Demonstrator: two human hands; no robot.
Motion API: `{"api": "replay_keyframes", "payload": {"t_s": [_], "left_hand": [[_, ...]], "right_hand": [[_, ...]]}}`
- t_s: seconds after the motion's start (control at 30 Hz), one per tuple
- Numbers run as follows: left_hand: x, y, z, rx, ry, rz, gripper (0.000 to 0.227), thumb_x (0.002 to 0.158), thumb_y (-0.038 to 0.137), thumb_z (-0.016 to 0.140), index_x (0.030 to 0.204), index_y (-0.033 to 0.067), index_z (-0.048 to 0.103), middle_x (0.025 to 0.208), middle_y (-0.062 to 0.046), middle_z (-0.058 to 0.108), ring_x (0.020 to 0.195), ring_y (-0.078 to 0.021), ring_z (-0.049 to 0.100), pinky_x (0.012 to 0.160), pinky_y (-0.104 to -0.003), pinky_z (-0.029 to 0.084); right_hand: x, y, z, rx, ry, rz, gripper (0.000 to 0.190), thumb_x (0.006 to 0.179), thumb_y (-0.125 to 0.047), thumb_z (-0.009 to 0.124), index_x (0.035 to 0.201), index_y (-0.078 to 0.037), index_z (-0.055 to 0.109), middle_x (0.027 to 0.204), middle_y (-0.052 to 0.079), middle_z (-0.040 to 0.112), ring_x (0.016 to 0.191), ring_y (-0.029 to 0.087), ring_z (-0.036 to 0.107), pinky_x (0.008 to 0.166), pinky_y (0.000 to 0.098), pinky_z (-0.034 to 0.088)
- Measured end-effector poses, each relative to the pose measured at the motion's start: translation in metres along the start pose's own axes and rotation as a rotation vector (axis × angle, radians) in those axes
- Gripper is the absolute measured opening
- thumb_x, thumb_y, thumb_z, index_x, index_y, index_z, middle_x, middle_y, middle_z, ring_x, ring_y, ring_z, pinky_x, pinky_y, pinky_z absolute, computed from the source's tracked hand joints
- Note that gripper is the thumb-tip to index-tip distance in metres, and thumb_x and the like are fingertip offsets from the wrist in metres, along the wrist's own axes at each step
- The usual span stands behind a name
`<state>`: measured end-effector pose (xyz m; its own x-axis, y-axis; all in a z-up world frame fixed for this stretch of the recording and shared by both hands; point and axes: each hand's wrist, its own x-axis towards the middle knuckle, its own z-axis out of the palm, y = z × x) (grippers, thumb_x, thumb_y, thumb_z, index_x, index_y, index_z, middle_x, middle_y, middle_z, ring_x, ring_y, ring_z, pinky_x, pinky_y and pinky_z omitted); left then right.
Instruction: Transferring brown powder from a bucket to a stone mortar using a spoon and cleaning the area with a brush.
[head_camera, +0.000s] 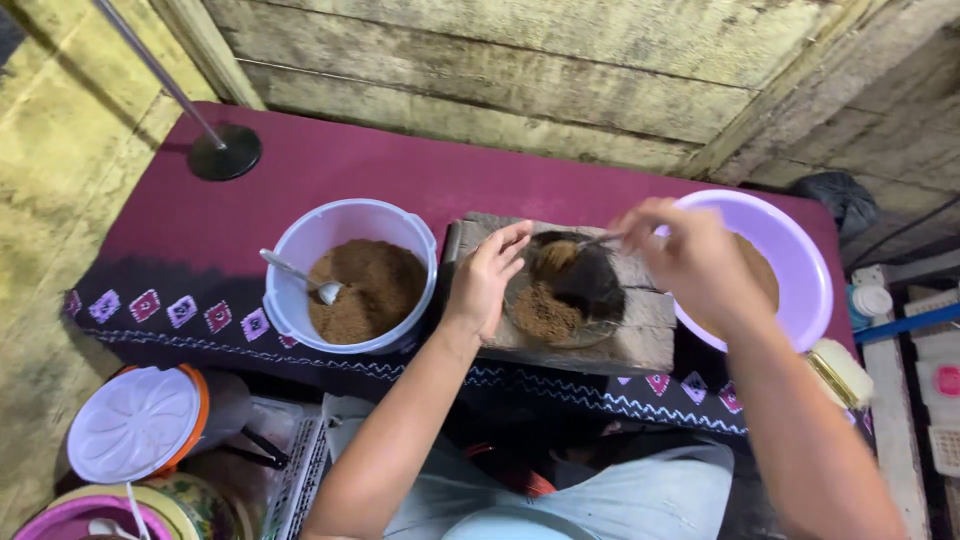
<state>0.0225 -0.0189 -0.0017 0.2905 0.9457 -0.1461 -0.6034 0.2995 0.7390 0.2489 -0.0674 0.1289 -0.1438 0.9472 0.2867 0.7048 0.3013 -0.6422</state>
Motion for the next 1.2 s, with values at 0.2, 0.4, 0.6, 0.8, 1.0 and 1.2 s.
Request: {"api": "replay_keyframes", "payload": {"t_s": [0.2, 0.4, 0.6, 0.8, 1.0, 1.2], "left_hand": [[-0.018, 0.004, -0.008, 0.598, -0.097, 0.258, 0.036, 0.1, 0.023, 0.053, 0.126, 0.0094, 0.073, 0.132, -0.013, 0.065, 0.126, -0.0259, 0.061, 0.104, -0.038, 0.048], [-0.031, 0.026, -0.008, 1.088, -0.149, 0.455, 0.026, 0.098, 0.02, 0.059, 0.118, 0.0201, 0.076, 0.117, 0.0, 0.068, 0.113, -0.0201, 0.069, 0.102, -0.035, 0.051], [-0.039, 0.04, 0.006, 1.028, -0.189, 0.4, 0.029, 0.1, 0.017, 0.052, 0.116, 0.0122, 0.076, 0.111, -0.011, 0.069, 0.105, -0.0327, 0.071, 0.1, -0.045, 0.052], [-0.043, 0.038, 0.003, 1.023, -0.203, 0.516, 0.025, 0.1, 0.018, 0.055, 0.114, 0.015, 0.076, 0.106, -0.008, 0.071, 0.102, -0.0291, 0.072, 0.095, -0.041, 0.054], [-0.048, 0.043, 0.008, 0.981, -0.208, 0.503, 0.026, 0.099, 0.012, 0.054, 0.111, 0.0115, 0.077, 0.103, -0.011, 0.071, 0.099, -0.0327, 0.072, 0.095, -0.044, 0.054], [-0.047, 0.044, 0.009, 0.989, -0.206, 0.519, 0.025, 0.101, 0.014, 0.053, 0.111, 0.0121, 0.076, 0.102, -0.01, 0.071, 0.102, -0.0308, 0.072, 0.095, -0.043, 0.054]], "right_hand": [[-0.052, 0.059, 0.051, -0.402, -0.019, -0.217, 0.019, 0.101, -0.02, 0.063, 0.115, -0.015, 0.075, 0.087, 0.002, 0.069, 0.085, 0.026, 0.065, 0.071, 0.0358, 0.045], [-0.079, 0.061, 0.082, -0.625, -0.096, -0.168, 0.015, 0.094, -0.024, 0.061, 0.094, -0.017, 0.074, 0.076, 0.002, 0.07, 0.08, 0.028, 0.067, 0.068, 0.0402, 0.047], [-0.084, 0.036, 0.079, -0.692, 0.191, -0.247, 0.015, 0.099, -0.024, 0.059, 0.11, -0.021, 0.069, 0.076, -0.003, 0.057, 0.079, 0.02, 0.059, 0.067, 0.0336, 0.04], [-0.08, 0.046, 0.092, -0.563, -0.037, -0.219, 0.022, 0.091, -0.022, 0.057, 0.111, -0.021, 0.068, 0.083, -0.001, 0.062, 0.087, 0.024, 0.061, 0.07, 0.0388, 0.044], [-0.061, 0.038, 0.089, -0.699, 0.17, -0.282, 0.015, 0.101, -0.021, 0.06, 0.113, -0.02, 0.069, 0.089, -0.003, 0.061, 0.087, 0.02, 0.059, 0.068, 0.0321, 0.038], [-0.052, 0.018, 0.081, -0.396, 0.014, -0.317, 0.022, 0.088, -0.001, 0.061, 0.102, -0.011, 0.074, 0.085, 0.002, 0.067, 0.082, 0.024, 0.06, 0.067, 0.0332, 0.041]]}}
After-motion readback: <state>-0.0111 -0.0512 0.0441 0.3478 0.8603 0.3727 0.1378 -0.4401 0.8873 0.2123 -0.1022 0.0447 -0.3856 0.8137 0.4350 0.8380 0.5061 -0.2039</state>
